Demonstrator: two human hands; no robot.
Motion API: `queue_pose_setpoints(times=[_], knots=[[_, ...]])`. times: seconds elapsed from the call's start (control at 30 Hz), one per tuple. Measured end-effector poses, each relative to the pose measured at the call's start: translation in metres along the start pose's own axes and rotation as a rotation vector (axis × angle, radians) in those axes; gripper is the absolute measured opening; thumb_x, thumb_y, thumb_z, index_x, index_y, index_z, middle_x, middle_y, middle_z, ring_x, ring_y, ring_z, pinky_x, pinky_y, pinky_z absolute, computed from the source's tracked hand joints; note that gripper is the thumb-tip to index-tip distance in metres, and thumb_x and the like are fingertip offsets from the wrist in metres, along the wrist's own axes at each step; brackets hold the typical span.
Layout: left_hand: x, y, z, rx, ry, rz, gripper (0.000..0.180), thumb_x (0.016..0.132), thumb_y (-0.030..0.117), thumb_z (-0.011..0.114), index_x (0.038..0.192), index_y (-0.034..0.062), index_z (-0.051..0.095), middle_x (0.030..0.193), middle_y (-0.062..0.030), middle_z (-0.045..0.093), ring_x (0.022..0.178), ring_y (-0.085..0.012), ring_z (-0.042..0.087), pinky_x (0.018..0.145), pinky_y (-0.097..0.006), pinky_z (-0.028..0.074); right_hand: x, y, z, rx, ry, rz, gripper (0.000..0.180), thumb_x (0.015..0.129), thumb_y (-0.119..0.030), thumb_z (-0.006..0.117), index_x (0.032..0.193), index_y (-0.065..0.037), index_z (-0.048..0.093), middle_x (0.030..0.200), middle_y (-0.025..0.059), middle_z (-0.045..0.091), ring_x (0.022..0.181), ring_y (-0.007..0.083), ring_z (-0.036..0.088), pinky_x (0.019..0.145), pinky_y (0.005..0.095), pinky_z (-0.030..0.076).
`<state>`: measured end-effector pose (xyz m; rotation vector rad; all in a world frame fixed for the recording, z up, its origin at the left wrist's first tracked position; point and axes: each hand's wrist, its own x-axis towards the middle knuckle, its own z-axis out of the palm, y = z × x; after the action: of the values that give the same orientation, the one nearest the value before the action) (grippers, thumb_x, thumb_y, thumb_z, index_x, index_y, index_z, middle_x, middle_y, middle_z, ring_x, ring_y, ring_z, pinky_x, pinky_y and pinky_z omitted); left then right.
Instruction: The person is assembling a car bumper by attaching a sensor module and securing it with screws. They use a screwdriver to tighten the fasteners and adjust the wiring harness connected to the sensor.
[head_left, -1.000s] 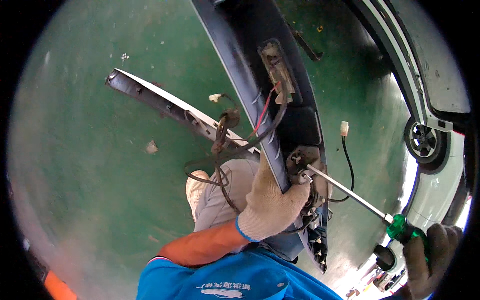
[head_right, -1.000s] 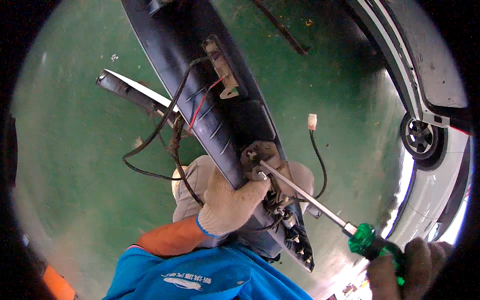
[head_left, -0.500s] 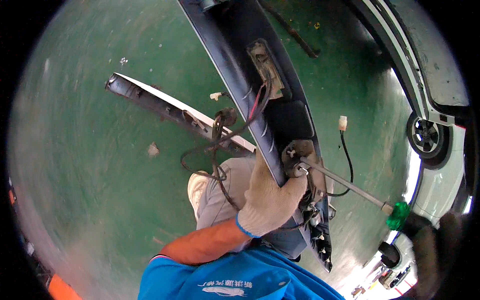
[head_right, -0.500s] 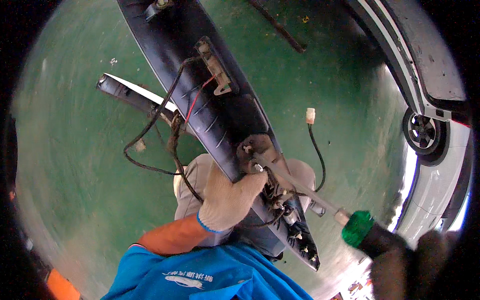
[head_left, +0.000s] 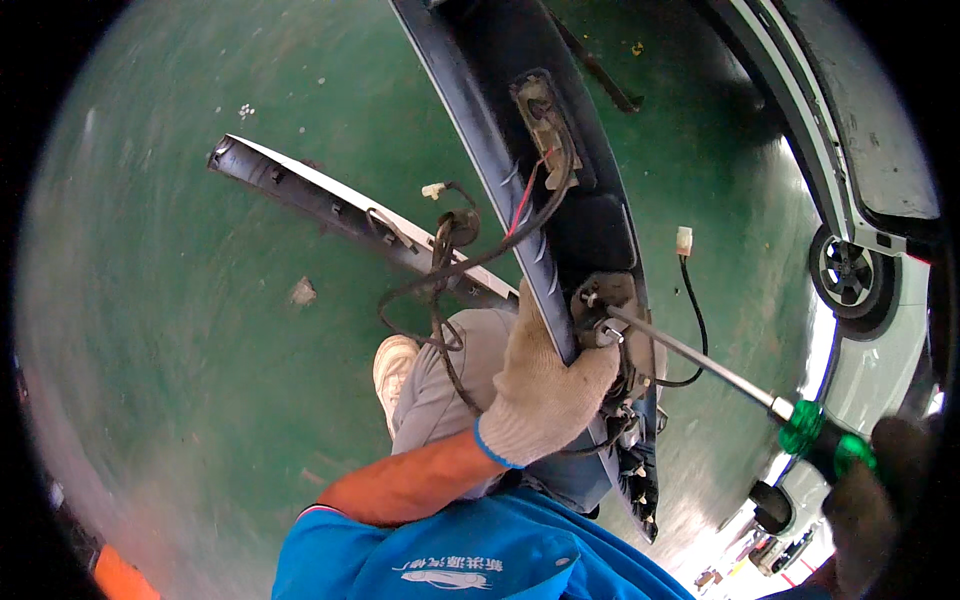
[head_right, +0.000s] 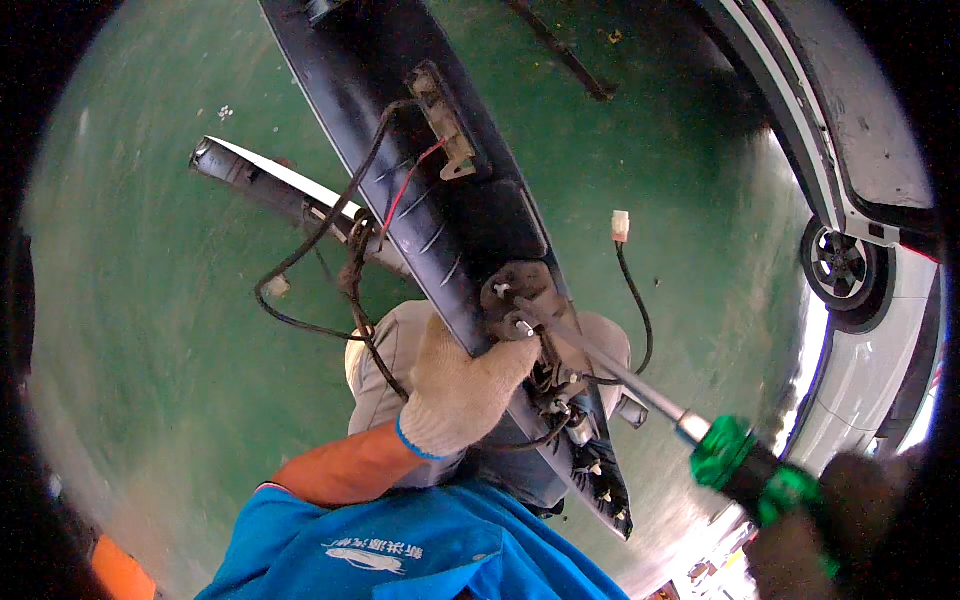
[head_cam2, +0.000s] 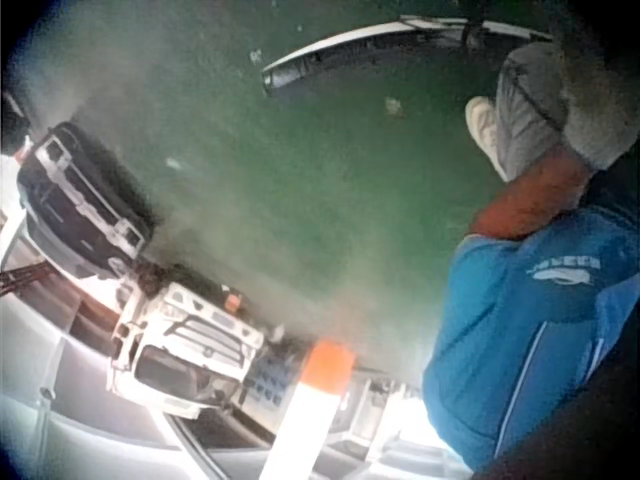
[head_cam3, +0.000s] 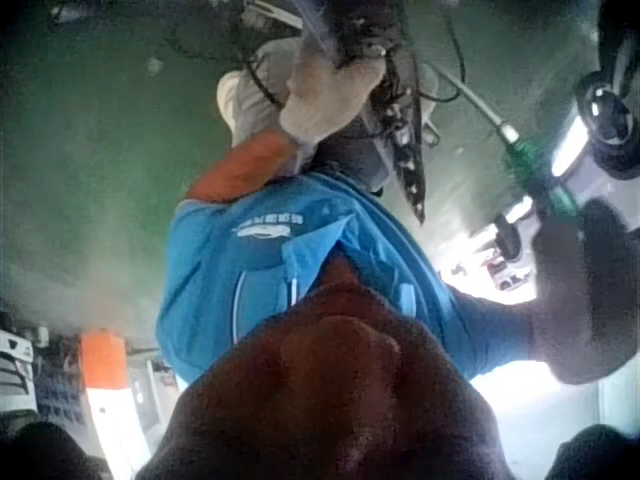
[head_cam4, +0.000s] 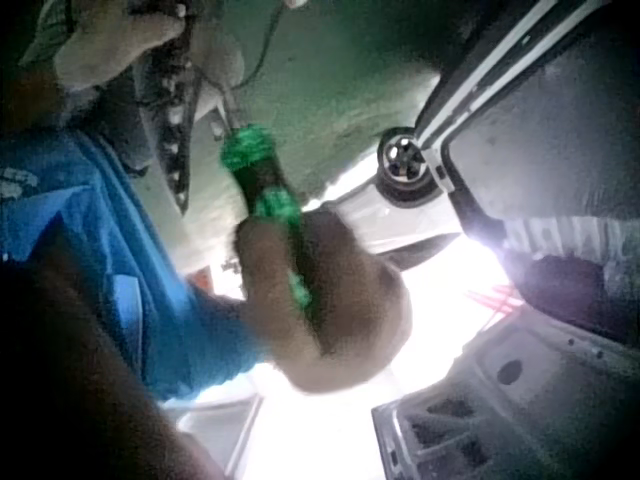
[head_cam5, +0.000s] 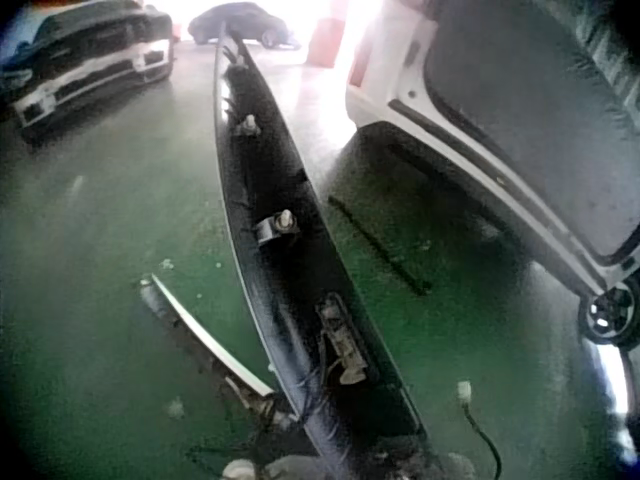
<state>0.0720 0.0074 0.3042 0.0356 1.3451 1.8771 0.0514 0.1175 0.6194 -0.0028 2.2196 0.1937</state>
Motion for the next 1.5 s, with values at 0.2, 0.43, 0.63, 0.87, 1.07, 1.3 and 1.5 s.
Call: queue_pose_setpoints(times=[0.2,0.43,0.63,0.87,1.07,1.3,1.5], knots=[[0.001,-0.003,-0.003,0.028,-0.040,-0.024,0.054,0.088,0.002,0.062,0.140,0.0027,0.047,0.117,-0.0117,0.068,0.105,-0.0234,0.066,0.094,-0.037,0.053,-0.018,0.065,0.118,0.308,0.923,0.387,0.036,0.083,-0.009,0.075,0.118,-0.004,0.068,0.104,0.0116,0.069,0.085,0.0174,0.069,0.070,0.0321,0.057],[0.003,-0.007,-0.006,-0.015,0.083,0.053,0.039,0.084,0.001,0.065,0.123,0.0030,0.067,0.106,-0.0021,0.070,0.095,-0.0127,0.064,0.083,-0.031,0.054,-0.012,0.112,0.147,0.336,1.298,0.323,0.021,0.100,-0.011,0.060,0.116,-0.003,0.071,0.104,0.0097,0.073,0.085,0.0132,0.071,0.068,0.0200,0.052],[0.000,-0.003,-0.004,0.027,0.047,0.047,0.045,0.079,0.005,0.068,0.124,0.0028,0.065,0.104,-0.0044,0.070,0.094,-0.0170,0.065,0.084,-0.034,0.054,0.083,0.060,0.122,1.216,1.476,-0.727,0.017,0.100,-0.013,0.059,0.110,-0.004,0.070,0.097,0.0087,0.070,0.079,0.0131,0.068,0.068,0.0217,0.052],[0.005,0.002,0.004,0.223,0.050,-0.101,0.062,0.080,0.003,0.062,0.140,0.0047,0.047,0.117,-0.0126,0.067,0.107,-0.0238,0.065,0.096,-0.037,0.052,0.097,0.026,0.143,1.335,1.474,-0.992,0.015,0.101,-0.015,0.057,0.103,-0.005,0.069,0.090,0.0075,0.068,0.073,0.0130,0.065,0.067,0.0237,0.051],[0.004,-0.001,0.007,0.160,0.002,-0.098,0.063,0.080,0.002,0.062,0.141,0.0039,0.046,0.117,-0.0121,0.067,0.106,-0.0231,0.065,0.094,-0.037,0.052,0.069,0.033,0.155,1.356,1.498,-1.100,0.016,0.101,-0.017,0.056,0.097,-0.007,0.068,0.083,0.0064,0.065,0.068,0.0129,0.062,0.067,0.0253,0.050],[-0.003,-0.019,0.016,0.043,0.033,0.045,0.051,0.076,0.004,0.068,0.127,0.0036,0.062,0.107,-0.0064,0.069,0.097,-0.0179,0.065,0.085,-0.035,0.054,0.082,0.047,0.137,1.299,1.391,-1.287,0.020,0.101,-0.019,0.054,0.089,-0.008,0.066,0.075,0.0052,0.063,0.061,0.0128,0.059,0.066,0.0273,0.049],[0.001,-0.016,0.014,0.156,0.081,-0.027,0.049,0.076,0.005,0.069,0.124,0.0018,0.061,0.106,-0.0080,0.069,0.096,-0.0188,0.065,0.085,-0.035,0.054,0.073,0.018,0.169,1.322,1.805,-0.881,0.024,0.102,-0.017,0.052,0.083,-0.009,0.065,0.066,0.0036,0.058,0.053,0.0125,0.051,0.061,0.0259,0.044]])
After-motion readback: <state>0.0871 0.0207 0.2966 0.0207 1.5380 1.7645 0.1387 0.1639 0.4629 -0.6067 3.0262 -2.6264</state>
